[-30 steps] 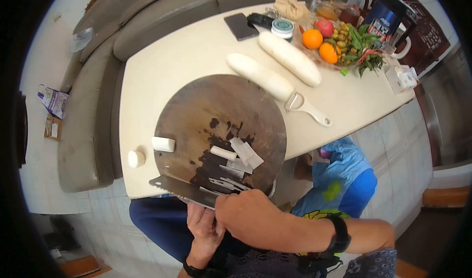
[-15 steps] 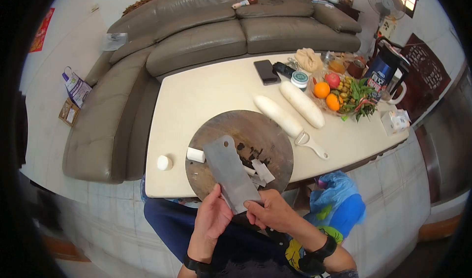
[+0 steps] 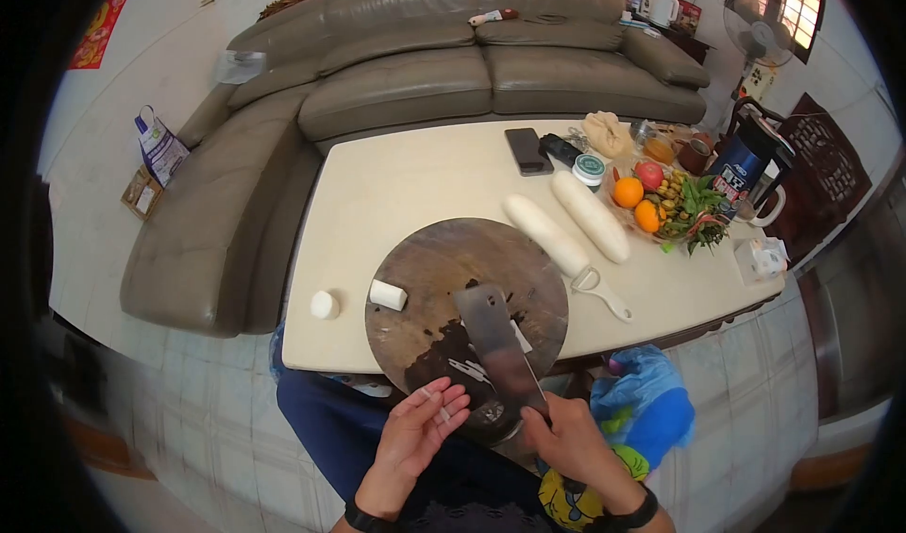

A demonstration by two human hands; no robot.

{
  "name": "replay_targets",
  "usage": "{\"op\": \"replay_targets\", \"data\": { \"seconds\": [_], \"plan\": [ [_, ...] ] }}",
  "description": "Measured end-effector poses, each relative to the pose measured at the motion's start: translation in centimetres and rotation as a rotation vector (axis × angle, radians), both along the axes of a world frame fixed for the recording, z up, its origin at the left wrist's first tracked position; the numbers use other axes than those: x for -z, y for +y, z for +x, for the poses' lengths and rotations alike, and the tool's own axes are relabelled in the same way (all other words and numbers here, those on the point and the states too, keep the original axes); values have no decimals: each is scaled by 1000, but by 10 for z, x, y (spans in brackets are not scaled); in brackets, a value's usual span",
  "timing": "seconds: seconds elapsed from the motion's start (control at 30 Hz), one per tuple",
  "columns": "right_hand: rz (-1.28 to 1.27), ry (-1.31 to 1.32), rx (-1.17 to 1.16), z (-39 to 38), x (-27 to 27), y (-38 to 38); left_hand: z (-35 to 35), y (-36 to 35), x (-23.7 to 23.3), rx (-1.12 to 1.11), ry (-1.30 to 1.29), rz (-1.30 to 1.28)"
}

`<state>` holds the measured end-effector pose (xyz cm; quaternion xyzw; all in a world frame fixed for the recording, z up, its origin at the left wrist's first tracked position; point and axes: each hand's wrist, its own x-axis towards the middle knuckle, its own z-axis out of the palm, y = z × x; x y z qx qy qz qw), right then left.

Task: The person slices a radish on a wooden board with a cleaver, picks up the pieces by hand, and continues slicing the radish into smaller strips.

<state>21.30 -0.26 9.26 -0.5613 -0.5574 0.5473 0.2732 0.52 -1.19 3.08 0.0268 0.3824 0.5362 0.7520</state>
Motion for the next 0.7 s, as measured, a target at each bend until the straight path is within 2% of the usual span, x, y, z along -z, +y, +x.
{"op": "replay_targets", "data": {
  "seconds": [0.07, 0.1, 0.17, 0.47, 0.6, 0.7],
  "plan": [
    [322, -399, -114, 20, -2, -9, -8, -11, 4, 8, -4, -15],
    [319, -404, -113, 26, -6, -12, -12, -17, 8, 10, -7, -26],
    [366, -717, -270, 35, -16, -19, -19, -25, 12, -2, -8, -49],
    [416, -881, -434, 35, -26, -18, -19, -43, 51, -71, -61, -128],
    [453, -882, -459, 31, -19, -19, -14, -35, 66, -138, -101, -160],
    [462, -871, -566, 29, -14, -26, -9, -26, 74, -158, -156, -161]
  ]
}}
